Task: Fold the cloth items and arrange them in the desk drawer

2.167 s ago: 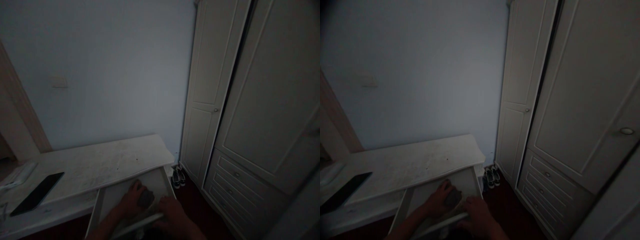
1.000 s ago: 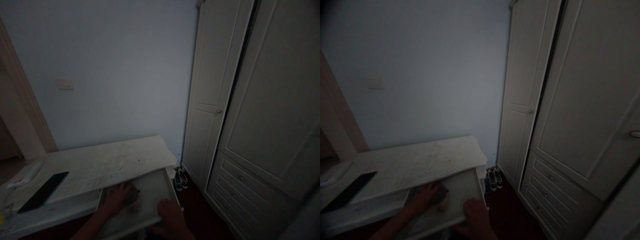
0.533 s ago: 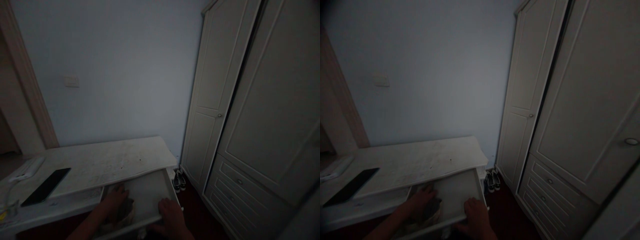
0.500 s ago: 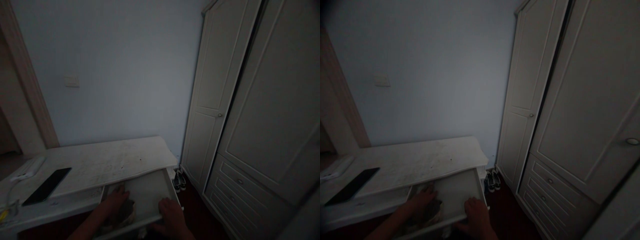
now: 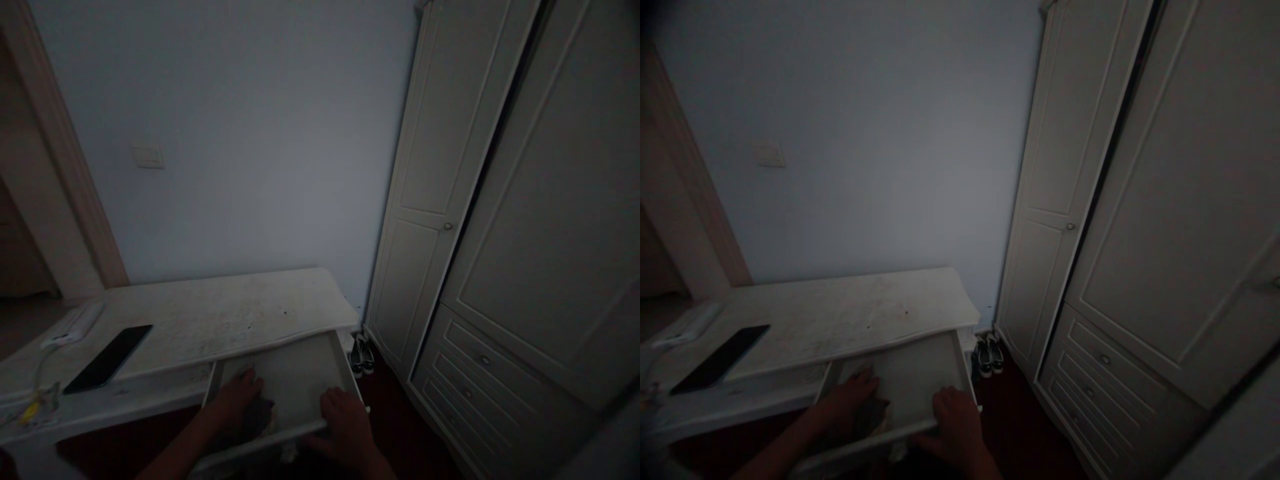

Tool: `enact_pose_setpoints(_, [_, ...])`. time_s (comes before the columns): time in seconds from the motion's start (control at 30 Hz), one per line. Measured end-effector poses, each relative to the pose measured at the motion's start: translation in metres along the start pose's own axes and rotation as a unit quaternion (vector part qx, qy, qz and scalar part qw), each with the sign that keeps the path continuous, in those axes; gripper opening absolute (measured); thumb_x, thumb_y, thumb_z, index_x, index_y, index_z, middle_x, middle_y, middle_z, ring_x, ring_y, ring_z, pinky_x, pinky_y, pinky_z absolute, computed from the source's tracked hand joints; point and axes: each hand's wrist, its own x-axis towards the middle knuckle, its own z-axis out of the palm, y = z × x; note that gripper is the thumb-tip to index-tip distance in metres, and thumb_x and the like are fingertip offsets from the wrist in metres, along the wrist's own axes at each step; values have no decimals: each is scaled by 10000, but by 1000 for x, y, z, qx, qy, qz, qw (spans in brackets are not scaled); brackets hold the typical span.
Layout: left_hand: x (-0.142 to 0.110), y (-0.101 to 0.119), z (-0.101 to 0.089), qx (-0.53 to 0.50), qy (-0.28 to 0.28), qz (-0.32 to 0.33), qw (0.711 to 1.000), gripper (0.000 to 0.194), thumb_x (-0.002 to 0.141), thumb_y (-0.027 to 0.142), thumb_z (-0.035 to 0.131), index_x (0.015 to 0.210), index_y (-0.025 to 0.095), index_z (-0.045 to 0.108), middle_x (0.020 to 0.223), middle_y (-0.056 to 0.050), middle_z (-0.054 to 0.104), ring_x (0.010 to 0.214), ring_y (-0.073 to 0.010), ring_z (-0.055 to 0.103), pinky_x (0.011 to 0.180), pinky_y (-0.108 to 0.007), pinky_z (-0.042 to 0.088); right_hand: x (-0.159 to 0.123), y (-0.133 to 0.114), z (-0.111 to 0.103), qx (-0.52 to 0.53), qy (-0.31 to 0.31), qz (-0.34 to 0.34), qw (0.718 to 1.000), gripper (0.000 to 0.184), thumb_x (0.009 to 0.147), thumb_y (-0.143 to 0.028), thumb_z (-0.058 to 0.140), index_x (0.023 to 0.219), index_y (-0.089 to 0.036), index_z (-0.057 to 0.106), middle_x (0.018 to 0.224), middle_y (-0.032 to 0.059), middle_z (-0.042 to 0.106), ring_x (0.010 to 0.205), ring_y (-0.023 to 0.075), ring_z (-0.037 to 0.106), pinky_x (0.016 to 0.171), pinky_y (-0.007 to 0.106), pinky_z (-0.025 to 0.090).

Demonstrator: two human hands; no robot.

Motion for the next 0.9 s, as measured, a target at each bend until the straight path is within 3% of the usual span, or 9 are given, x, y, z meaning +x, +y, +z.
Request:
enact_pose_setpoints(0.17, [-2, -1, 3, 25, -5, -7, 1000, 1059, 535, 242, 751, 1556, 179, 478, 1738, -258, 251, 1558, -496, 317, 1151, -627, 447, 0, -3, -3, 4, -1, 8, 1000, 746, 762, -920, 652, 1074, -244, 623, 1044, 75, 733, 949, 287, 666, 810, 386, 451])
enact_pose_setpoints(0.4, [-2, 0, 7, 17, 0, -7, 1000, 1106, 518, 296, 741, 1584, 258, 447, 1751, -176, 276, 1591, -471, 252, 1196, -624, 395, -1, -1, 5, 4, 51, -3, 999, 785, 712, -969, 641, 1024, -250, 602, 966, 52, 715, 880, 265, 655, 767, 366, 433])
enact_pose_setpoints(0.73, [-11, 4, 4, -1, 10, -11, 1000, 1090, 569, 394, 757, 1596, 223, 435, 1754, -226, 235, 1596, -488, 232, 1177, -644, 404, 0, -4, -2, -1, 66, -8, 998, 761, 771, -967, 573, 1029, -252, 604, 1000, 52, 726, 899, 268, 664, 786, 378, 435])
enact_pose_setpoints(0.9, [-10, -1, 6, -12, 26, 2, 1000, 1124, 562, 438, 795, 1595, 182, 434, 1753, -249, 211, 1605, -462, 227, 1224, -569, 383, 2, -5, -7, -1, 49, -3, 999, 760, 760, -966, 592, 1006, -248, 601, 975, 50, 721, 877, 260, 651, 757, 365, 419])
